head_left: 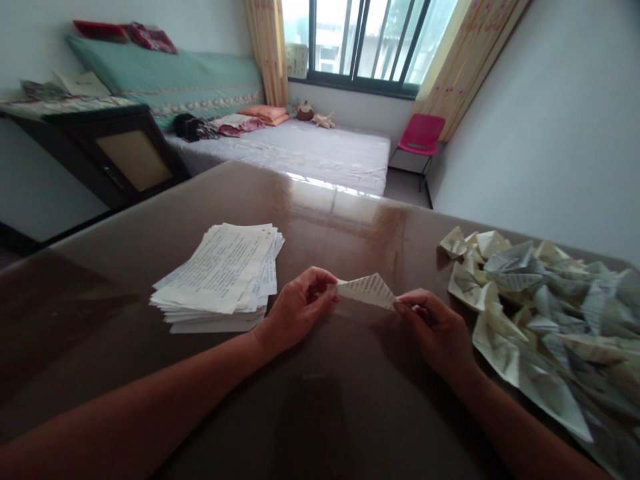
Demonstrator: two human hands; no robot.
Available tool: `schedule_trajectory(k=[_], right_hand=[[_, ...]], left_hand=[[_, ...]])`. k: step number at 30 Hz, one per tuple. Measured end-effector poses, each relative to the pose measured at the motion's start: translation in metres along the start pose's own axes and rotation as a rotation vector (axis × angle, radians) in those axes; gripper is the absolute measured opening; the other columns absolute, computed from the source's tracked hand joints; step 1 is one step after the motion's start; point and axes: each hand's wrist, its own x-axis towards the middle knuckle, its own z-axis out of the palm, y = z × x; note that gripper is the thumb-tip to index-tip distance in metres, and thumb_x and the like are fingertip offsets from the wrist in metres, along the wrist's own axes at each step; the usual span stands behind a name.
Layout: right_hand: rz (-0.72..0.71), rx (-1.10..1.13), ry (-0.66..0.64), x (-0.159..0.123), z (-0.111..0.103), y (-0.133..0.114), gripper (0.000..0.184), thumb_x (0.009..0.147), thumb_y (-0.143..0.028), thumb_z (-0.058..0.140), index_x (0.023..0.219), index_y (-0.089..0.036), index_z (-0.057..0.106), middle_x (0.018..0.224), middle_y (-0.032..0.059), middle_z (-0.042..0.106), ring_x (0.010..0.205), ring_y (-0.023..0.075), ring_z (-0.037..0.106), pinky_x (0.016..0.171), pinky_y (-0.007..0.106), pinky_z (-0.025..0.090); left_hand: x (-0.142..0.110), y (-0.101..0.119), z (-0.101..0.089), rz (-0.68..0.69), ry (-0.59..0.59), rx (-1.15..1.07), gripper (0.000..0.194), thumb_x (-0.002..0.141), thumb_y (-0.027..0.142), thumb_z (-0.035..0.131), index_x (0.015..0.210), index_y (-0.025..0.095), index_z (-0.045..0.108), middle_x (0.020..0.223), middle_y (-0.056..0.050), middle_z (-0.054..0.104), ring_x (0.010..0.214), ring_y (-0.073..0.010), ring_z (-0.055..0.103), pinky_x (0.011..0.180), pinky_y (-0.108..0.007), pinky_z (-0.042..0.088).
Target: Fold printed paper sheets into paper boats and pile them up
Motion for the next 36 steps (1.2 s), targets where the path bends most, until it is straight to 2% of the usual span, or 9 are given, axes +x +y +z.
schedule_trajectory(k=[7,11,15,18,21,25,29,36], right_hand=[[-0.163,-0.021,-0.012,-0.001,0.0,-0.004,0.003,0.086,-0.023,0.06,0.084,-0.023,0.062,0.078,-0.0021,0.062,0.063,0.01,0.054,0.059,0.021,0.044],[-0.167,-0.025,-0.077,0.0,0.001,-0.003,0.004,0.087,-0.023,0.058,0.086,-0.023,0.062,0.08,-0.0001,0.064,0.065,0.0117,0.056,0.06,0.023,0.045],[-0.113,-0.002,-0.182,0.0,0.003,-0.001,0.004,0.086,-0.026,0.059,0.086,-0.023,0.062,0.085,0.0017,0.066,0.069,0.0134,0.06,0.064,0.025,0.049],[-0.107,-0.015,-0.174,0.0,0.003,-0.002,0.004,0.086,-0.026,0.059,0.085,-0.022,0.061,0.084,0.0017,0.066,0.07,0.0136,0.06,0.066,0.026,0.049],[-0.16,-0.031,-0.12,0.0,0.002,-0.004,0.002,0.086,-0.023,0.059,0.085,-0.023,0.061,0.083,0.0015,0.065,0.07,0.0133,0.06,0.064,0.025,0.048],[-0.262,-0.03,-0.052,0.001,0.0,-0.005,0.006,0.086,-0.017,0.06,0.085,-0.023,0.06,0.082,0.0014,0.065,0.072,0.0136,0.06,0.063,0.025,0.048],[-0.305,-0.015,0.004,0.0,-0.001,-0.006,0.009,0.084,-0.014,0.061,0.086,-0.023,0.06,0.084,0.0023,0.066,0.075,0.0151,0.063,0.068,0.028,0.05],[-0.207,0.005,-0.023,0.003,-0.001,0.0,0.003,0.086,-0.022,0.061,0.083,-0.023,0.061,0.085,0.0026,0.067,0.075,0.0151,0.063,0.067,0.028,0.05]], left_hand=[[0.001,-0.001,0.0,0.033,0.056,0.077,0.019,0.08,0.023,0.067,0.095,0.016,0.058,0.082,0.0,0.062,0.073,-0.0103,0.058,0.065,-0.02,0.048],[0.001,0.0,0.0,0.072,0.071,0.167,0.011,0.082,0.023,0.064,0.09,0.017,0.059,0.08,0.0,0.062,0.071,-0.0114,0.058,0.067,-0.023,0.05],[0.003,0.004,-0.005,0.298,0.185,0.428,0.002,0.079,0.021,0.067,0.08,0.02,0.066,0.106,-0.005,0.059,0.097,-0.0185,0.056,0.084,-0.033,0.049],[0.003,0.006,-0.009,0.434,0.239,0.667,0.002,0.08,0.024,0.068,0.08,0.023,0.07,0.097,-0.004,0.056,0.096,-0.0199,0.051,0.085,-0.035,0.046],[0.003,0.005,-0.011,0.49,0.197,0.768,0.006,0.083,0.023,0.064,0.083,0.024,0.07,0.09,-0.004,0.055,0.09,-0.0185,0.05,0.081,-0.033,0.046],[0.006,0.001,-0.011,0.459,0.141,0.661,0.006,0.082,0.021,0.066,0.086,0.023,0.069,0.095,-0.003,0.057,0.092,-0.0171,0.055,0.083,-0.031,0.047],[0.009,-0.001,-0.012,0.409,0.095,0.496,0.01,0.081,0.018,0.066,0.089,0.022,0.071,0.097,-0.004,0.059,0.092,-0.0154,0.059,0.084,-0.03,0.05],[0.011,0.001,-0.012,0.218,0.055,0.133,0.008,0.08,0.023,0.068,0.084,0.017,0.071,0.099,-0.007,0.066,0.092,-0.0167,0.063,0.082,-0.028,0.053]])
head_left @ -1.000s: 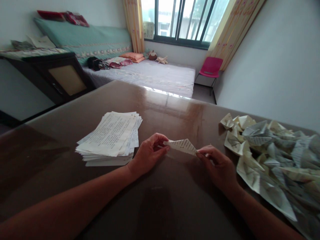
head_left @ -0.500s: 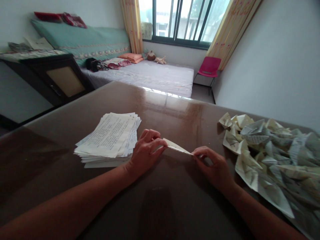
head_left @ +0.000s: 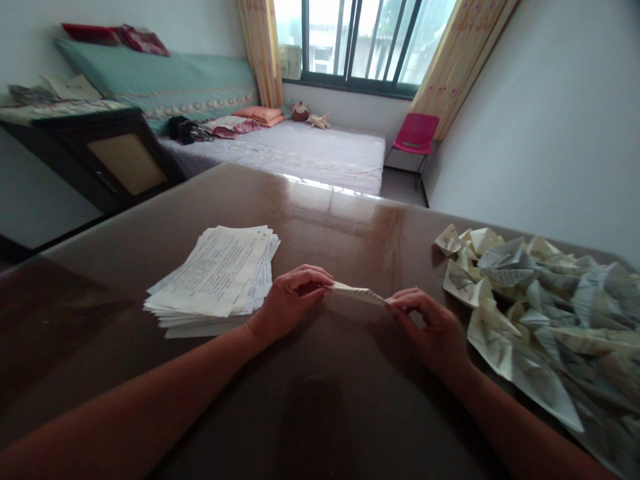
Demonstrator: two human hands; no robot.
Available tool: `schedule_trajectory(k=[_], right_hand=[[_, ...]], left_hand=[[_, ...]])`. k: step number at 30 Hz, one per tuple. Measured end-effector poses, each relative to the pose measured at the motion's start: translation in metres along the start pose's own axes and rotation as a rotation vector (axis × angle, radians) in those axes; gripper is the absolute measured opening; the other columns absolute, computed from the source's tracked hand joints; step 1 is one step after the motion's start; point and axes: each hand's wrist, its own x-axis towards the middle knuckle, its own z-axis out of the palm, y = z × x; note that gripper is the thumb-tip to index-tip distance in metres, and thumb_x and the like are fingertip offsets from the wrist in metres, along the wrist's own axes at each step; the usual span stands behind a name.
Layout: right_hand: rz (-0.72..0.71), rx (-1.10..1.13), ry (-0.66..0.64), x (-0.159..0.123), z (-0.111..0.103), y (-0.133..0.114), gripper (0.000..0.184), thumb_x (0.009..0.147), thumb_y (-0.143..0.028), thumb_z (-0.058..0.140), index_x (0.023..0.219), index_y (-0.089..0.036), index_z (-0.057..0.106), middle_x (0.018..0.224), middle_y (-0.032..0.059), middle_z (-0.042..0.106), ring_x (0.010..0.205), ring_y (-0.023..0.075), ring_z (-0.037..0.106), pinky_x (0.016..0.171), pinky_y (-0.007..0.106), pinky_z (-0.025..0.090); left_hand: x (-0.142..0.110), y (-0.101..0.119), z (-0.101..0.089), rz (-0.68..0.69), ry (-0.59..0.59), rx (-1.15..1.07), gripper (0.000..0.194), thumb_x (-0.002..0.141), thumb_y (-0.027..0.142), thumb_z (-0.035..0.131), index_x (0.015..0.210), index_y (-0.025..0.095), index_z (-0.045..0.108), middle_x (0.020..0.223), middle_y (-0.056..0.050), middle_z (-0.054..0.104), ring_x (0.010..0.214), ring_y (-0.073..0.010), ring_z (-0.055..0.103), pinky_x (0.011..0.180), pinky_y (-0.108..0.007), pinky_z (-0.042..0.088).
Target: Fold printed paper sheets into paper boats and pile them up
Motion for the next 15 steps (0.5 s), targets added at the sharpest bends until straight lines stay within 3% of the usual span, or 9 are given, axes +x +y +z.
schedule_trajectory(k=[7,10,13,15], right_hand=[[0.088,0.038,0.042,0.0011,-0.0007,0.0045,0.007,0.085,-0.029,0.062,0.082,-0.022,0.063,0.085,0.003,0.068,0.075,0.0151,0.061,0.067,0.027,0.05],[0.238,0.058,-0.058,0.0017,-0.0022,0.0049,0.014,0.084,-0.035,0.063,0.083,-0.021,0.063,0.076,0.0012,0.065,0.064,0.0136,0.058,0.061,0.026,0.048],[0.424,0.228,-0.197,0.0019,-0.0025,0.0079,0.023,0.082,-0.042,0.064,0.086,-0.02,0.061,0.069,0.0,0.062,0.058,0.0127,0.055,0.051,0.023,0.043],[0.464,0.298,-0.168,0.0018,-0.0019,0.0102,0.025,0.081,-0.043,0.065,0.086,-0.019,0.06,0.07,0.0004,0.062,0.058,0.0124,0.055,0.05,0.023,0.042]], left_hand=[[-0.0005,0.0013,0.0021,-0.202,0.008,-0.216,0.027,0.08,0.027,0.068,0.104,0.016,0.061,0.099,-0.007,0.069,0.09,-0.0165,0.065,0.081,-0.03,0.053],[0.0,-0.0033,0.0026,-0.228,0.042,-0.225,0.03,0.078,0.026,0.07,0.102,0.017,0.055,0.097,-0.004,0.067,0.086,-0.0148,0.065,0.077,-0.028,0.053],[0.0008,-0.0068,0.0029,-0.234,0.019,-0.161,0.024,0.078,0.026,0.069,0.095,0.016,0.055,0.09,-0.003,0.066,0.082,-0.013,0.064,0.075,-0.025,0.052],[0.001,-0.007,0.0027,-0.233,0.004,-0.125,0.024,0.08,0.028,0.067,0.097,0.015,0.056,0.094,-0.004,0.065,0.086,-0.0141,0.064,0.078,-0.027,0.052]])
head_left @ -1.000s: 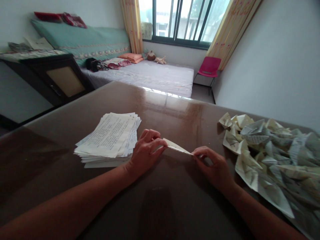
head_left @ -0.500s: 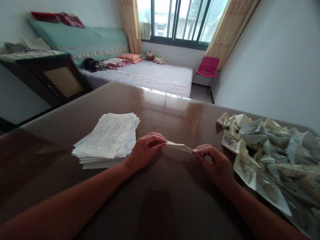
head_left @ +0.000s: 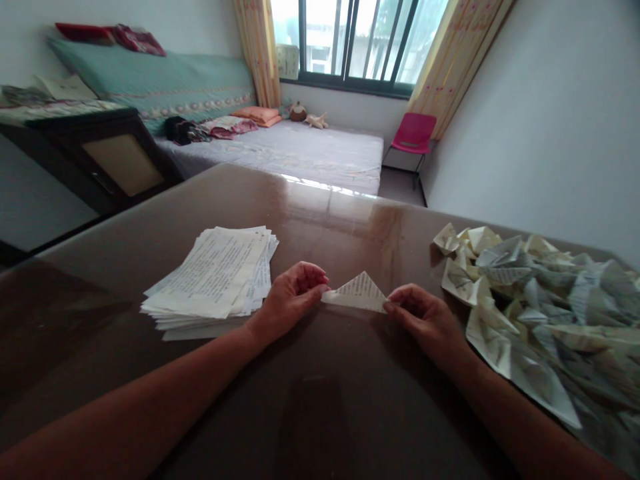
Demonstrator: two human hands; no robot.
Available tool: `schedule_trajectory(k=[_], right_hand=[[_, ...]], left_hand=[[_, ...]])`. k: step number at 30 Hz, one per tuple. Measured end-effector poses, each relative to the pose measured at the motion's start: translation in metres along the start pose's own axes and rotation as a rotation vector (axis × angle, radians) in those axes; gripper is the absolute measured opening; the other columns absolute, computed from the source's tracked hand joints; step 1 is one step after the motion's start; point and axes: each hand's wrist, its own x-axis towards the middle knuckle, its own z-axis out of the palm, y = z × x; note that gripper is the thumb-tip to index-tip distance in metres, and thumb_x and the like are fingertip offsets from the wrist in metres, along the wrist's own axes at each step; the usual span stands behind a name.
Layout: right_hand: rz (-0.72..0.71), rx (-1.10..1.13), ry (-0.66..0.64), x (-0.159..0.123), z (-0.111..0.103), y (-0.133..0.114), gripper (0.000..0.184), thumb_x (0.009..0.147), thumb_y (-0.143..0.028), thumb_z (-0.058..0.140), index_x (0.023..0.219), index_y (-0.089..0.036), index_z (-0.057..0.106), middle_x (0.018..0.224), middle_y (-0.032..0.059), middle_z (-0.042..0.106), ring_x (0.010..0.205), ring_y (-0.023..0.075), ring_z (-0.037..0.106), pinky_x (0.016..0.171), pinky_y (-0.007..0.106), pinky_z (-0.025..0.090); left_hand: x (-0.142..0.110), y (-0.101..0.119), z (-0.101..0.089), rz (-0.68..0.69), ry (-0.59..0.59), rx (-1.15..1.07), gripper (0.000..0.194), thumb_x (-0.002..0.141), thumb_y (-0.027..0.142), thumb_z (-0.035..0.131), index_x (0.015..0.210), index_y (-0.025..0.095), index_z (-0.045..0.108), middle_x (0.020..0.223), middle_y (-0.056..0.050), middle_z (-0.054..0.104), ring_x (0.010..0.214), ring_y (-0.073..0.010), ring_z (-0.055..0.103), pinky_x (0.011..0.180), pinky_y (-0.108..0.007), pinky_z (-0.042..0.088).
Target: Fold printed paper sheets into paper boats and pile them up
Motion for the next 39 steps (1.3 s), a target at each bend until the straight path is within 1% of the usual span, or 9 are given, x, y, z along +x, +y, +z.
schedule_trajectory(k=[3,6,10,14,18,27,31,35,39], right_hand=[[-0.029,-0.041,0.11,0.001,0.0,0.001,0.024,0.08,-0.042,0.066,0.085,-0.019,0.06,0.069,0.0006,0.062,0.057,0.0119,0.054,0.05,0.023,0.042],[-0.03,-0.14,0.051,0.001,0.001,-0.002,0.022,0.08,-0.039,0.066,0.086,-0.018,0.061,0.071,0.001,0.064,0.061,0.0132,0.057,0.053,0.023,0.044],[0.0,-0.13,-0.021,-0.001,0.003,-0.01,0.021,0.078,-0.033,0.068,0.089,-0.019,0.058,0.076,0.0019,0.068,0.07,0.0157,0.064,0.059,0.024,0.047],[0.017,-0.103,-0.129,-0.004,0.006,-0.016,0.014,0.076,-0.027,0.068,0.082,-0.019,0.059,0.073,0.001,0.069,0.069,0.0151,0.066,0.059,0.023,0.048],[-0.042,-0.144,-0.189,-0.005,0.008,-0.017,0.008,0.078,-0.021,0.063,0.086,-0.02,0.062,0.078,0.0001,0.07,0.073,0.0143,0.066,0.066,0.024,0.049],[-0.08,-0.135,-0.197,-0.007,0.011,-0.019,0.016,0.079,-0.012,0.06,0.093,-0.021,0.059,0.087,0.0,0.07,0.082,0.0137,0.067,0.074,0.024,0.049],[-0.145,-0.3,-0.133,-0.007,0.01,-0.015,0.018,0.08,-0.012,0.061,0.095,-0.021,0.057,0.083,-0.001,0.068,0.073,0.0123,0.065,0.068,0.023,0.047],[-0.123,-0.323,-0.127,-0.006,0.008,-0.011,0.019,0.081,-0.013,0.063,0.096,-0.021,0.054,0.078,-0.0029,0.067,0.068,0.0109,0.063,0.065,0.021,0.046],[-0.295,-0.53,-0.126,-0.006,0.005,-0.011,0.014,0.085,-0.016,0.061,0.097,-0.021,0.055,0.084,-0.0007,0.068,0.079,0.0133,0.062,0.071,0.023,0.044]], left_hand=[[-0.001,0.002,-0.001,0.082,0.091,0.138,0.029,0.083,0.03,0.064,0.106,0.016,0.055,0.108,-0.008,0.061,0.098,-0.0175,0.061,0.083,-0.031,0.053],[-0.005,0.003,-0.001,0.307,0.142,0.418,0.025,0.084,0.028,0.063,0.107,0.019,0.058,0.113,-0.008,0.058,0.103,-0.0193,0.057,0.084,-0.033,0.053],[-0.015,0.005,0.004,0.675,-0.106,0.81,0.016,0.086,0.022,0.061,0.101,0.025,0.065,0.108,-0.005,0.063,0.108,-0.0206,0.053,0.095,-0.037,0.046],[-0.022,0.005,0.012,0.839,-0.35,1.005,0.028,0.089,0.022,0.058,0.116,0.025,0.061,0.12,-0.004,0.064,0.118,-0.0225,0.049,0.099,-0.037,0.041],[-0.021,0.002,0.018,0.828,-0.46,1.043,0.033,0.091,0.023,0.055,0.124,0.024,0.056,0.126,-0.004,0.062,0.123,-0.0233,0.048,0.101,-0.037,0.039],[-0.018,0.003,0.018,0.859,-0.412,1.104,0.034,0.089,0.024,0.058,0.124,0.025,0.058,0.131,-0.005,0.059,0.125,-0.0269,0.047,0.102,-0.041,0.041],[-0.017,0.001,0.02,0.802,-0.445,1.131,0.031,0.092,0.027,0.054,0.122,0.025,0.06,0.127,-0.006,0.06,0.122,-0.0253,0.05,0.097,-0.04,0.046],[-0.016,0.001,0.021,0.76,-0.462,1.172,0.031,0.093,0.028,0.051,0.123,0.029,0.059,0.125,-0.004,0.061,0.118,-0.0246,0.052,0.094,-0.041,0.048],[-0.016,0.002,0.022,0.724,-0.479,1.209,0.033,0.094,0.029,0.049,0.127,0.031,0.056,0.125,-0.003,0.06,0.118,-0.0239,0.05,0.095,-0.041,0.045]])
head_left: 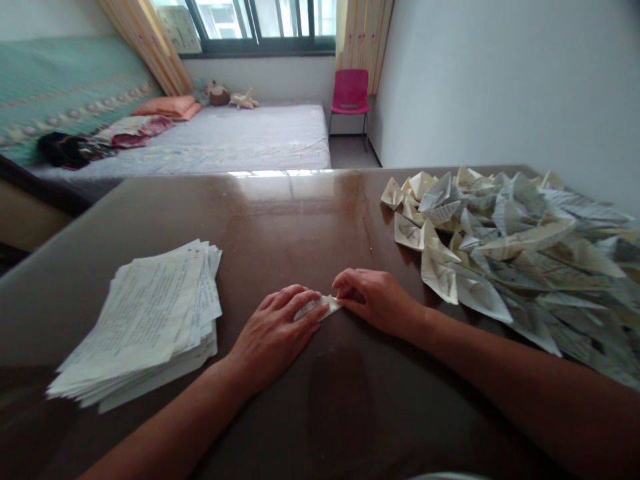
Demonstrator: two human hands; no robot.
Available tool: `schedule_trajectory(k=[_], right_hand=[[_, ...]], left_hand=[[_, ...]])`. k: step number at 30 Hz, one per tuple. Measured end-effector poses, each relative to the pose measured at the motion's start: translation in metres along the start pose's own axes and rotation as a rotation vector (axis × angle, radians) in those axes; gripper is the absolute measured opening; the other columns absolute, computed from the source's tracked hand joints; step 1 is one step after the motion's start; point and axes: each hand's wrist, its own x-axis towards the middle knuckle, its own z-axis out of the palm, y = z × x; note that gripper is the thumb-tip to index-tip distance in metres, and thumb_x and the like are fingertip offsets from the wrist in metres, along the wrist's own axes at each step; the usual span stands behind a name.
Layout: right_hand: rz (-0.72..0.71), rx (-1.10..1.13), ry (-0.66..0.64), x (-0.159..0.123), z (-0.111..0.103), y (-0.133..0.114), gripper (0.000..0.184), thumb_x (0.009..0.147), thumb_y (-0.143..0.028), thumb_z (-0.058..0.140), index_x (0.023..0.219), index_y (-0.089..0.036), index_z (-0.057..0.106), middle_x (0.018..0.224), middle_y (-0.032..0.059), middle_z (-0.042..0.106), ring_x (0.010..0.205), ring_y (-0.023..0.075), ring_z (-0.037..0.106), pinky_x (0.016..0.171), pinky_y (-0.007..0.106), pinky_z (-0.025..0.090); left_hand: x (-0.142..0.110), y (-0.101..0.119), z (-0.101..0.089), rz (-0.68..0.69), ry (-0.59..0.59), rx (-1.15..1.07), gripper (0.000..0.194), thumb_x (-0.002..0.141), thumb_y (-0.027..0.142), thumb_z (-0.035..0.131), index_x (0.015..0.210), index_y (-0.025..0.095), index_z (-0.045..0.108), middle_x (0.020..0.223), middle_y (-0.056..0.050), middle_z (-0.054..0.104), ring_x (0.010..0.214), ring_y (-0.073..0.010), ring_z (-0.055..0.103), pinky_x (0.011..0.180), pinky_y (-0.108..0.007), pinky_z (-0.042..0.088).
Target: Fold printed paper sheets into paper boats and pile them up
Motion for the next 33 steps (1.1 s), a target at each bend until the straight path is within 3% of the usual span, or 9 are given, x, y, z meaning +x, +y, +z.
schedule_trajectory(k=[2,7,13,20,24,27,30,33], right_hand=[[-0.131,-0.185,-0.047,-0.001,-0.004,-0.002,0.007,0.091,-0.02,0.055,0.098,-0.02,0.057,0.085,0.0013,0.069,0.082,0.0152,0.061,0.073,0.026,0.042],[-0.394,-0.567,-0.215,-0.005,-0.016,-0.017,0.018,0.097,-0.02,0.044,0.108,-0.016,0.057,0.084,0.0048,0.069,0.079,0.0191,0.059,0.069,0.032,0.039],[-0.398,-0.727,-0.203,-0.014,-0.01,-0.038,0.024,0.094,-0.013,0.043,0.114,-0.008,0.054,0.095,0.0102,0.069,0.081,0.0213,0.06,0.07,0.035,0.039],[-0.315,-0.728,-0.156,-0.019,-0.011,-0.049,0.017,0.089,-0.011,0.048,0.102,-0.01,0.059,0.083,0.0081,0.067,0.074,0.0203,0.058,0.066,0.034,0.038],[-0.172,-0.587,-0.116,-0.012,-0.017,-0.038,0.009,0.09,-0.017,0.052,0.094,-0.017,0.06,0.074,0.0033,0.066,0.072,0.0193,0.058,0.067,0.032,0.039],[-0.124,-0.429,0.004,-0.003,-0.015,-0.021,0.017,0.092,-0.019,0.048,0.105,-0.018,0.059,0.096,0.0054,0.069,0.091,0.0203,0.058,0.078,0.032,0.044],[-0.126,-0.271,0.106,0.005,-0.007,-0.006,0.03,0.094,-0.016,0.041,0.122,-0.018,0.053,0.12,0.0059,0.064,0.107,0.0191,0.054,0.093,0.032,0.043],[-0.132,-0.22,0.081,0.013,0.005,0.0,0.04,0.096,-0.02,0.038,0.136,-0.02,0.043,0.137,0.006,0.053,0.123,0.0195,0.045,0.102,0.036,0.038]], left_hand=[[0.0,0.001,0.0,-0.003,-0.004,0.007,0.033,0.095,0.029,0.048,0.127,0.031,0.055,0.125,-0.002,0.06,0.118,-0.0235,0.049,0.095,-0.04,0.044],[0.001,0.003,-0.001,-0.011,-0.024,0.018,0.035,0.094,0.03,0.049,0.129,0.03,0.053,0.124,-0.003,0.059,0.118,-0.0236,0.047,0.095,-0.039,0.042],[0.006,0.008,-0.005,-0.054,-0.109,0.016,0.037,0.093,0.034,0.051,0.13,0.035,0.051,0.124,-0.002,0.056,0.119,-0.0247,0.044,0.095,-0.041,0.04],[0.007,0.013,-0.002,-0.095,-0.131,0.034,0.039,0.095,0.034,0.047,0.134,0.035,0.047,0.126,-0.001,0.056,0.12,-0.0242,0.043,0.095,-0.04,0.039],[0.006,0.011,-0.006,-0.035,-0.132,0.035,0.04,0.096,0.03,0.046,0.135,0.032,0.045,0.13,0.0,0.056,0.123,-0.022,0.041,0.099,-0.038,0.034],[0.005,0.008,-0.012,0.035,-0.132,0.064,0.037,0.097,0.03,0.043,0.134,0.03,0.047,0.132,0.001,0.055,0.126,-0.0209,0.04,0.101,-0.038,0.032],[0.004,0.002,-0.015,0.132,-0.132,0.109,0.037,0.098,0.027,0.041,0.134,0.027,0.048,0.133,0.0,0.055,0.124,-0.0206,0.042,0.099,-0.036,0.034],[0.003,-0.003,-0.016,0.205,-0.127,0.125,0.035,0.098,0.023,0.039,0.132,0.024,0.05,0.131,-0.003,0.056,0.116,-0.0195,0.048,0.093,-0.034,0.039]])
